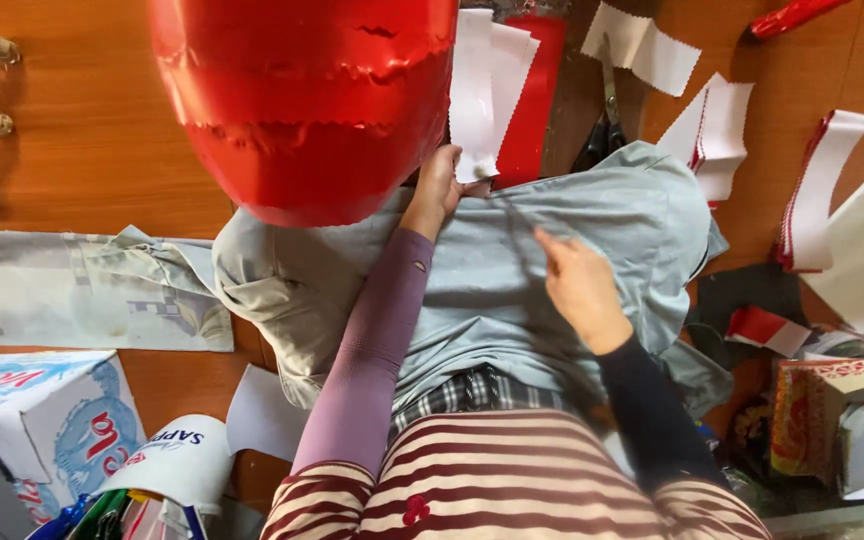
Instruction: Applying red paper strips to a bamboo frame using glue and scissors.
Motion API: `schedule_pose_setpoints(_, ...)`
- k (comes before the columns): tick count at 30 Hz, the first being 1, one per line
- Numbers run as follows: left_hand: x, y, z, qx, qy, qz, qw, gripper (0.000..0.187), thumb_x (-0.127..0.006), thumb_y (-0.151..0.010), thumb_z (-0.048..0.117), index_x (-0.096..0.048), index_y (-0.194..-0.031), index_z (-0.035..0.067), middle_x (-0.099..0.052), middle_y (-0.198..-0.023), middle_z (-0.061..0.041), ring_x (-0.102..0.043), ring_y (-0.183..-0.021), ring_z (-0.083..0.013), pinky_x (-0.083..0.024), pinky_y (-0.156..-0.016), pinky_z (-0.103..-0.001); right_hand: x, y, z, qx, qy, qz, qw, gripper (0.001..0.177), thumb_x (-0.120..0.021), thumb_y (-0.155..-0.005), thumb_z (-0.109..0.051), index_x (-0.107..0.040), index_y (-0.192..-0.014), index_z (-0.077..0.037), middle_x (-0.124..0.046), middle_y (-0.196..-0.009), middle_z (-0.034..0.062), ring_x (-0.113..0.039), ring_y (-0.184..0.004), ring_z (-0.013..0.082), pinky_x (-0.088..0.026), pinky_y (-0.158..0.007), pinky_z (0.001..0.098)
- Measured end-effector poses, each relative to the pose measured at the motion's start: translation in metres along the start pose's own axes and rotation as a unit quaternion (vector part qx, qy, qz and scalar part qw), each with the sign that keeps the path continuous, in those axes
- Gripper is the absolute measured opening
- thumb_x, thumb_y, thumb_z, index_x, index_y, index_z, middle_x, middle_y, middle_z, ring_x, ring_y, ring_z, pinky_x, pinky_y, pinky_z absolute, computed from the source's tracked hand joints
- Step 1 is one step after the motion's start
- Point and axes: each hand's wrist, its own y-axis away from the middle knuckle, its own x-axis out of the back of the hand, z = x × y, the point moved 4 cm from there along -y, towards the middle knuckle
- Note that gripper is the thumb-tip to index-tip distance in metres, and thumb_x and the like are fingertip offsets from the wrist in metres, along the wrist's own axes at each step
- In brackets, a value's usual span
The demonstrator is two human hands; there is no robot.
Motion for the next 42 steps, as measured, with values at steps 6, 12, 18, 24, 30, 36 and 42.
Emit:
schedule_pose_setpoints(6, -0.027, 0.037, 0.025, 0.017, -0.014, -0.007, 1.0, 0.035, -0.045, -0.097, 0.016, -0.051, -0.122, -0.008, -0.061, -0.113, -0.018, -0.067, -0.098, -0.0466, -0.057, -0.074, -0.071, -0.019, 0.015, -0.007, 0.02, -0.042, -0.001, 0.999, 0.048, -0.06, -0.085, 0.0, -0.068, -0.131, -0.01, -0.067, -0.086, 0.0224, -0.065, -0.079, 0.0438, -0.052, -0.072, 0.0544)
schedule_pose_setpoints(12, -0.024, 0.034, 0.019, 0.0, 0.004, -0.025, 1.0, 0.042, -0.043, -0.098, 0.014, -0.053, -0.131, -0.01, -0.064, -0.126, -0.022, -0.07, -0.109, -0.0401, -0.063, -0.082, -0.063, 0.002, 0.0, 0.021, -0.034, 0.022, 0.014, 0.999, 0.047, -0.06, -0.089, -0.001, -0.068, -0.133, -0.014, -0.066, -0.086, 0.0219, -0.065, -0.078, 0.0439, -0.051, -0.07, 0.0553)
schedule_pose_setpoints(18, -0.016, 0.031, 0.006, 0.013, -0.066, -0.039, 0.997, 0.046, -0.039, -0.095, 0.021, -0.054, -0.129, -0.006, -0.065, -0.121, -0.022, -0.07, -0.102, -0.042, -0.06, -0.072, -0.064, -0.032, -0.11, 0.009, 0.021, 0.022, 0.103, 0.994, 0.052, -0.061, -0.085, 0.001, -0.066, -0.135, -0.014, -0.066, -0.09, 0.0184, -0.066, -0.082, 0.0425, -0.052, -0.07, 0.0535)
schedule_pose_setpoints(24, -0.007, 0.027, 0.0, 0.019, -0.074, -0.026, 0.997, 0.045, -0.039, -0.098, 0.02, -0.053, -0.132, -0.005, -0.065, -0.124, -0.022, -0.069, -0.107, -0.0421, -0.061, -0.079, -0.063, -0.069, -0.166, 0.003, -0.011, 0.024, 0.107, 0.994, 0.051, -0.063, -0.085, 0.0, -0.067, -0.133, -0.015, -0.067, -0.087, 0.0186, -0.068, -0.08, 0.0426, -0.054, -0.07, 0.0541)
schedule_pose_setpoints(30, -0.009, 0.026, 0.001, 0.019, -0.071, -0.03, 0.997, 0.046, -0.038, -0.097, 0.02, -0.053, -0.133, -0.004, -0.064, -0.126, -0.02, -0.068, -0.11, -0.0416, -0.059, -0.082, -0.065, -0.069, -0.156, 0.032, -0.02, 0.035, 0.151, 0.988, 0.053, -0.062, -0.085, 0.001, -0.067, -0.135, -0.014, -0.068, -0.089, 0.019, -0.068, -0.082, 0.0422, -0.054, -0.073, 0.0539)
schedule_pose_setpoints(36, -0.005, 0.023, 0.0, 0.011, -0.074, -0.006, 0.997, 0.045, -0.041, -0.099, 0.02, -0.05, -0.134, -0.006, -0.059, -0.129, -0.019, -0.064, -0.115, -0.0428, -0.058, -0.085, -0.068, -0.073, -0.164, 0.017, 0.01, 0.012, 0.129, 0.992, 0.049, -0.062, -0.085, -0.001, -0.069, -0.13, -0.017, -0.07, -0.09, 0.0192, -0.068, -0.083, 0.0425, -0.054, -0.073, 0.054)
schedule_pose_setpoints(42, -0.004, 0.018, 0.002, 0.018, -0.059, -0.022, 0.998, 0.046, -0.041, -0.1, 0.023, -0.051, -0.135, -0.004, -0.063, -0.129, -0.019, -0.067, -0.11, -0.0431, -0.058, -0.081, -0.067, -0.022, -0.182, 0.05, -0.04, -0.012, 0.2, 0.979, 0.033, -0.061, -0.099, -0.004, -0.073, -0.129, -0.012, -0.07, -0.098, 0.0251, -0.069, -0.088, 0.0426, -0.054, -0.079, 0.0536)
